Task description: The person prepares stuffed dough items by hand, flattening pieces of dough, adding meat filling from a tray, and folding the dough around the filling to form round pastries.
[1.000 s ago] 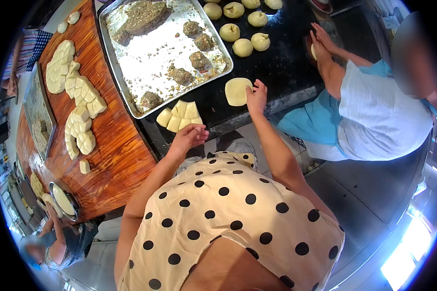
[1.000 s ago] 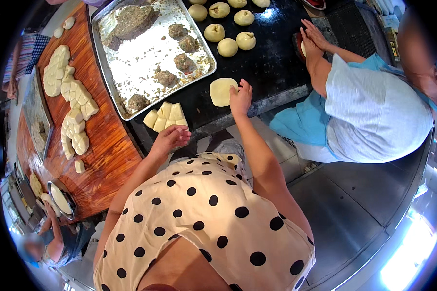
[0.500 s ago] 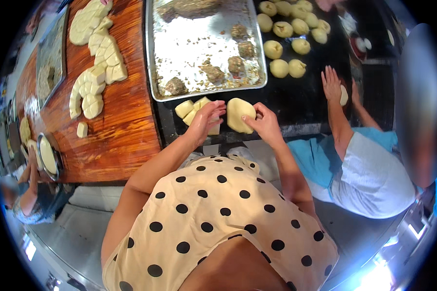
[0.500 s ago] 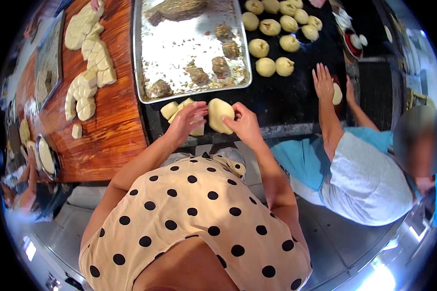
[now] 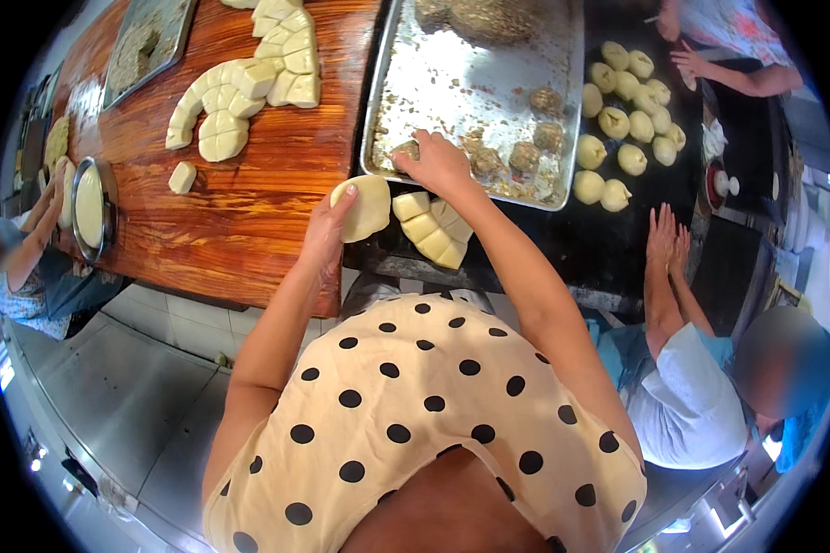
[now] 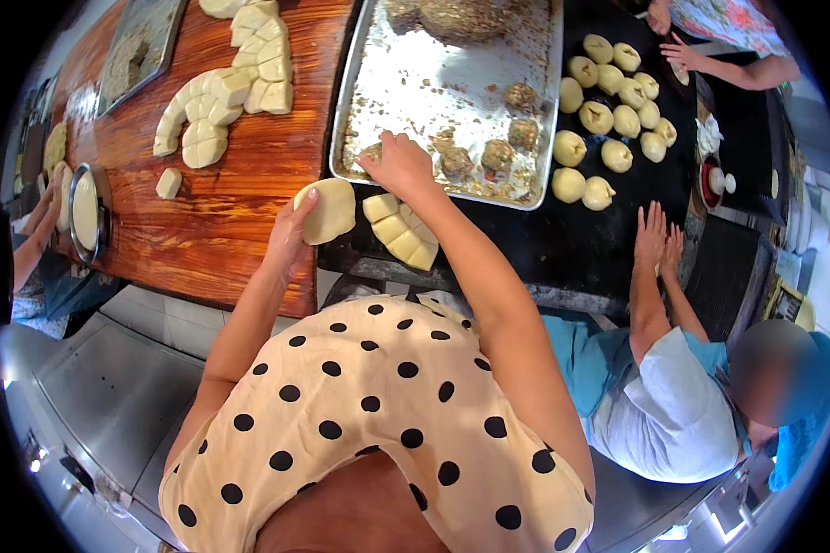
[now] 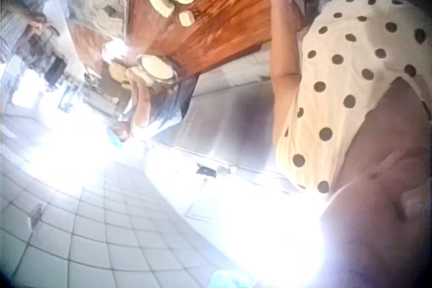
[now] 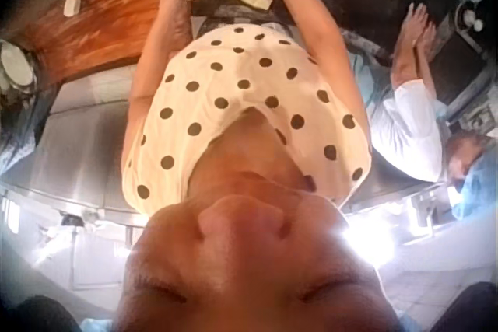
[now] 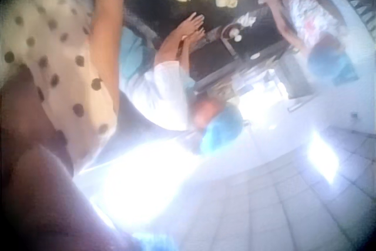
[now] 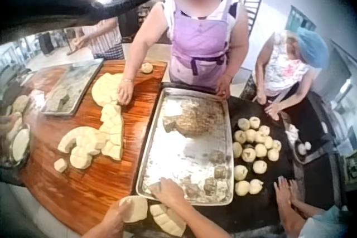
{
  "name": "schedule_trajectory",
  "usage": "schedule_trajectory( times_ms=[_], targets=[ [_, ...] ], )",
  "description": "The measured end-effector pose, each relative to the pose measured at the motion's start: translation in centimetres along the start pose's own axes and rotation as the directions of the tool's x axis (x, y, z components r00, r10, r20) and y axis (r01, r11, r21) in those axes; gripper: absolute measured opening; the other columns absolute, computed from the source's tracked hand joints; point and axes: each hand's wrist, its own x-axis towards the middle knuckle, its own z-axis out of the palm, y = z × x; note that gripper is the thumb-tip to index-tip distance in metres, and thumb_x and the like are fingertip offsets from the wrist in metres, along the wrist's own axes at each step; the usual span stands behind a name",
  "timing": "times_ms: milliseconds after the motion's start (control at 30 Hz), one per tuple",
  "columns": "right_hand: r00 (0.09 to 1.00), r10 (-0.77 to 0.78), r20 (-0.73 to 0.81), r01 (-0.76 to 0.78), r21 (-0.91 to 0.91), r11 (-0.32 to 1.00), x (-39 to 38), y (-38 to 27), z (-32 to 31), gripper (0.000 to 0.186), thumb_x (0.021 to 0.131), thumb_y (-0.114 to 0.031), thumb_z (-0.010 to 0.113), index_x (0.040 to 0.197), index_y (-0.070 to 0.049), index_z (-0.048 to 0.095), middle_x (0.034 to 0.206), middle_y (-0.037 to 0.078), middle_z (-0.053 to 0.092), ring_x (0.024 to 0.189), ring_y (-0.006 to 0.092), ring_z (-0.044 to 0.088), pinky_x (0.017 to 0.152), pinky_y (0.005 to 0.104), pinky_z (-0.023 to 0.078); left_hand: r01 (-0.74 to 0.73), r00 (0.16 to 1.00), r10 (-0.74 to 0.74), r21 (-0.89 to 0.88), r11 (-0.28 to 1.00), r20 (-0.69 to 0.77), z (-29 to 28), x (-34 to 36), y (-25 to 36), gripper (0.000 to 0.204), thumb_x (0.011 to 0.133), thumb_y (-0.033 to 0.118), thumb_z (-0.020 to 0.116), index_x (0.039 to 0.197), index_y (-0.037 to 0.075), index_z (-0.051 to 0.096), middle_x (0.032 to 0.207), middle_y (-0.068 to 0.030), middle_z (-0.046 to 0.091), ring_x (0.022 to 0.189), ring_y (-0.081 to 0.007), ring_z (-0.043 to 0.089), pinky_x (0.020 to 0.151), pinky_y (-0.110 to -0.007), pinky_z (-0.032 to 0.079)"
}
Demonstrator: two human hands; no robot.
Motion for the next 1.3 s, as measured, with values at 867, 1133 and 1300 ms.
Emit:
schedule_trajectory(
  times_ms=[867,1133,1300],
  targets=[
    [0.813,0.251,-0.526,0.39,0.811,0.436,-10.8,4.0,-3.2,0.066,0.101,-0.055,0.039,0.135,0.0,0.051,0.137,0.013,0.052,0.13,0.0254,0.047,0.111,0.0394,0.036,0.236,0.87,0.0,-0.416,0.879,0.493,12.7,0.1,2.0,0.05,0.093,0.024,0.07,0.136,0.008,0.049,0.13,-0.0102,0.058,0.121,-0.0229,0.058,0.103,-0.044,0.052],
    [0.814,0.499,-0.296,0.366,0.93,-0.045,-13.5,2.1,-6.3,0.05,0.105,-0.042,0.046,0.118,0.002,0.065,0.101,0.006,0.066,0.093,0.0143,0.059,0.087,0.0293,0.047,0.12,0.858,0.067,-0.325,0.938,0.509,18.0,-2.6,0.6,0.05,0.095,0.023,0.067,0.139,0.011,0.047,0.134,-0.0052,0.055,0.124,-0.0204,0.055,0.103,-0.041,0.049],
    [0.731,0.479,-0.486,0.394,0.874,0.284,-13.6,3.9,-5.4,0.046,0.105,-0.037,0.048,0.109,0.005,0.066,0.088,0.01,0.065,0.081,0.0169,0.054,0.08,0.0317,0.046,0.076,0.843,0.044,-0.2,0.977,0.537,19.2,-3.4,1.0,0.043,0.097,0.024,0.065,0.135,0.018,0.048,0.126,-0.0041,0.056,0.119,-0.0213,0.057,0.098,-0.045,0.051]
  ],
)
